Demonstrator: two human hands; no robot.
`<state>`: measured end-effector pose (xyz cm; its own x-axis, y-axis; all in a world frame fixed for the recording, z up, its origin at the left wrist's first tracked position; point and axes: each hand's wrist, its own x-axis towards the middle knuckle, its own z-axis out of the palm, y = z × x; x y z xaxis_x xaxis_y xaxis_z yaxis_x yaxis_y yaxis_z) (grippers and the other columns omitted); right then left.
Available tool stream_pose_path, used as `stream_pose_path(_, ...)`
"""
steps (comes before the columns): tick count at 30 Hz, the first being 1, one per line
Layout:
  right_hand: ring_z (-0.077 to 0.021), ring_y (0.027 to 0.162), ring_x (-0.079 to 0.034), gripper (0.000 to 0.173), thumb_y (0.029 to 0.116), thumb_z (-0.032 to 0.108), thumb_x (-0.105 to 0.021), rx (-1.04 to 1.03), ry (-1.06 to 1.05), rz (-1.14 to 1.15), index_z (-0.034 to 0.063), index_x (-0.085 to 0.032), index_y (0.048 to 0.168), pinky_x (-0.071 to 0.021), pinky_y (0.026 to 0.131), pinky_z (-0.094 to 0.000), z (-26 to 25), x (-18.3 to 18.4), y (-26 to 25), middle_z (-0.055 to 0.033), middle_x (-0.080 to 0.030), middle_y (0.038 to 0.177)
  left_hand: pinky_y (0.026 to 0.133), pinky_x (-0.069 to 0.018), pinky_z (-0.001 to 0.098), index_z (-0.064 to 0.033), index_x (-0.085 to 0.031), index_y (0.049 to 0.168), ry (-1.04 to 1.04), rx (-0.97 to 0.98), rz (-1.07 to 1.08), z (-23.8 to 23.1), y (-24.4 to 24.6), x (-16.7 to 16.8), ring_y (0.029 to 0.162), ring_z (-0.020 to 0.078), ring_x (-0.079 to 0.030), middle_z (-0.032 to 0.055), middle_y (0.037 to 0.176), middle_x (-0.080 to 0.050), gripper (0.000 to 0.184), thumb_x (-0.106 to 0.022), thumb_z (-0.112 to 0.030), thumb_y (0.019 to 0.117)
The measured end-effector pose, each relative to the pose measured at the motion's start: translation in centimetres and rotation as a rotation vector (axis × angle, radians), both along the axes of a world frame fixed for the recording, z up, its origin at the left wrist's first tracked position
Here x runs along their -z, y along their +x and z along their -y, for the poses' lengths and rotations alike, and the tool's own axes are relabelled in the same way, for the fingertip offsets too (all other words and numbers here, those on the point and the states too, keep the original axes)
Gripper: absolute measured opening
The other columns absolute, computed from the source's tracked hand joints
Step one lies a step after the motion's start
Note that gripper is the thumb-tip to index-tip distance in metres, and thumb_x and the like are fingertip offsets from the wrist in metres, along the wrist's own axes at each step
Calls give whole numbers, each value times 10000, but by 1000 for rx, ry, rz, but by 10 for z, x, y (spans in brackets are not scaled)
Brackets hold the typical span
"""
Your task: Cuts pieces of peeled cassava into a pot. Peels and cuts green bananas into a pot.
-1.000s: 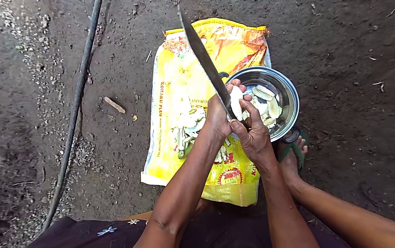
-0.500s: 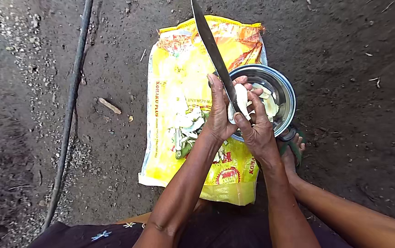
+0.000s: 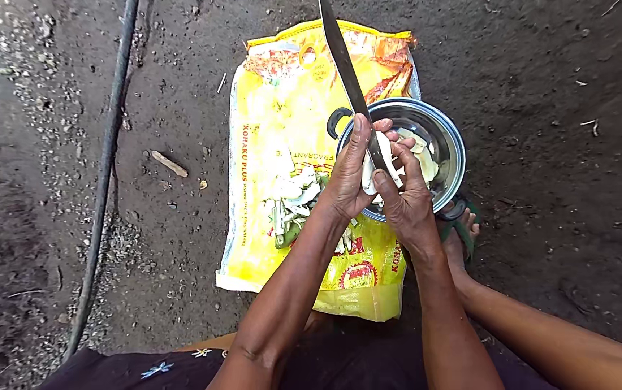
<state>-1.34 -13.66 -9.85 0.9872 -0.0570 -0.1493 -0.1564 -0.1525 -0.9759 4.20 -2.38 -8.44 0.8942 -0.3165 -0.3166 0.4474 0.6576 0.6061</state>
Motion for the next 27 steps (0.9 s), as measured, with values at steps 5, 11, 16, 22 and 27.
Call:
stream_pose_path(5, -57, 792, -616, 528, 1026, 424, -572, 6, -36, -8, 204, -485, 1498, -513, 643, -255, -1, 3, 0, -35, -658, 1143, 857, -592, 320, -143, -583, 1106, 34, -16, -77, 2, 1, 0, 1010, 178, -695, 50, 1009, -683, 485, -253, -499, 1093)
stream_pose_path(11, -119, 993, -679, 539, 1028, 434, -579, 14, -140, 8, 192, -508, 1505, -553, 837, -379, 3, 10, -1, -68, -700, 1200, 809, -608, 317, -96, -564, 1146, 119, -34, -178, 6, 3, -2, 898, 175, -716, 71, 951, -685, 467, -272, -458, 1107)
stream_pose_path(16, -48, 492, -447, 371, 1041, 433, -554, 90, 168, -216, 231, -598, 1348, -415, 455, -215, 3, 8, 2, 25, -529, 707, 809, -601, 307, -92, -557, 1193, 54, 12, -199, 1, 5, 14, 934, 165, -703, 75, 1018, -686, 502, -272, -494, 1097)
stream_pose_path(22, -66, 409, -451, 488, 1071, 586, -259, 192, 819, -607, 214, -547, 1200, -437, 387, -201, 10, 7, 8, 24, -470, 606, 821, -606, 354, -72, -513, 1333, 131, -51, -348, -2, 3, 30, 875, 213, -691, 98, 1020, -624, 283, -422, -120, 1069)
stream_pose_path(27, -90, 426, -489, 617, 1041, 653, -209, 273, 940, -649, 194, -562, 1255, -462, 400, -228, 14, 8, 8, 10, -500, 615, 786, -583, 329, -82, -538, 1326, 212, -87, -408, -2, 6, 33, 909, 201, -686, 108, 1049, -658, 298, -390, -149, 1076)
